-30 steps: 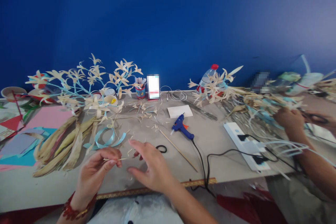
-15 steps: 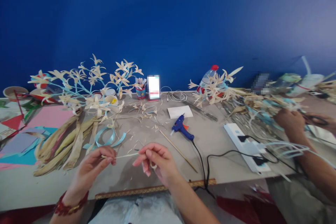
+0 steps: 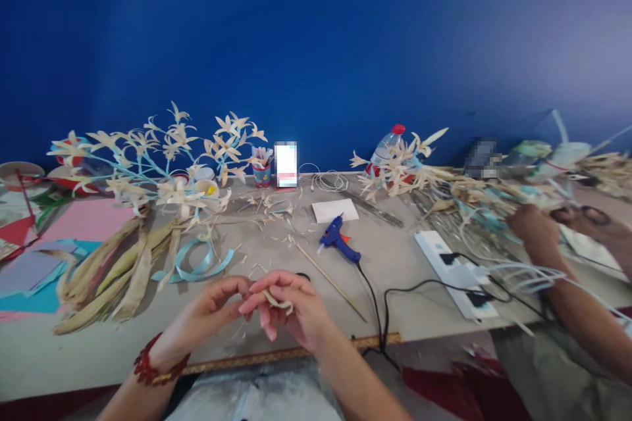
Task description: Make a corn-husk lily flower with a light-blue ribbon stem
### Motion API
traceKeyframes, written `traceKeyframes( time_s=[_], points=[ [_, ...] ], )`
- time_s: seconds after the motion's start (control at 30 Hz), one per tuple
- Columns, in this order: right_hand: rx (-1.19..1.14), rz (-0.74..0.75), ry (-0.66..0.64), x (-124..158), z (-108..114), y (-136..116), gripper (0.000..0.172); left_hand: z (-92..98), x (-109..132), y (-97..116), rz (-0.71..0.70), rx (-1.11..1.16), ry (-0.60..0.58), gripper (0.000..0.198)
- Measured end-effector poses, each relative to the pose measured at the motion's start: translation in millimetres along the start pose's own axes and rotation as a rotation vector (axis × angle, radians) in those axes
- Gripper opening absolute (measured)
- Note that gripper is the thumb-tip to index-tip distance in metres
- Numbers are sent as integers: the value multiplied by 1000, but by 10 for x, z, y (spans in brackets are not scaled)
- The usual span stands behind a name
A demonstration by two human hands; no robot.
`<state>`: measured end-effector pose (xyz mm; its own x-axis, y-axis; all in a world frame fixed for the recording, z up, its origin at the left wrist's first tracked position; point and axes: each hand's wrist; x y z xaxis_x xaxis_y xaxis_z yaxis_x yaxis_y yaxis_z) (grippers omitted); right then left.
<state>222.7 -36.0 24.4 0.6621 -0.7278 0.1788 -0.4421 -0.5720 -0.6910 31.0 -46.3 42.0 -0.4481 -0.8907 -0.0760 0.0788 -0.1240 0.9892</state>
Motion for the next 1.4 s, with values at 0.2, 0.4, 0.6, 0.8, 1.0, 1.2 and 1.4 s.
traceKeyframes(
  time_s=[0.2,0.4,0.6,0.8,1.0,1.2,1.4],
  points=[
    [500,247,113,49,53,38,44,-46,17,-39,36,196,-12,16],
    [1426,641,254,51,116,-95,30,3,66,-10,117,287,16,21],
    [1455,392,128,113,113,-292,25,123,115,-35,98,50,-1,17],
    [1010,46,226,73,163,-183,52,190,113,-45,30,-216,11,13],
    [943,20,192,95,153,-254,33,254,108,-10,44,-271,29,13],
    [1077,-7,214,61,172,-279,43,256,104,19,13,-341,-8,12],
    [997,-36,114,60,220,-293,35,305,104,9,52,-361,65,12]
  ],
)
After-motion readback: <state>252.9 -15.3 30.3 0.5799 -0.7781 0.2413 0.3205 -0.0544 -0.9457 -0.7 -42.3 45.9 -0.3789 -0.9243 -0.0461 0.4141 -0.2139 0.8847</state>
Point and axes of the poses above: each hand's wrist, its own x-axis away from the middle knuckle, its own z-axis out of the back of the hand, y = z × x, and after that the axes turned 7 degrees about -z, right-handed
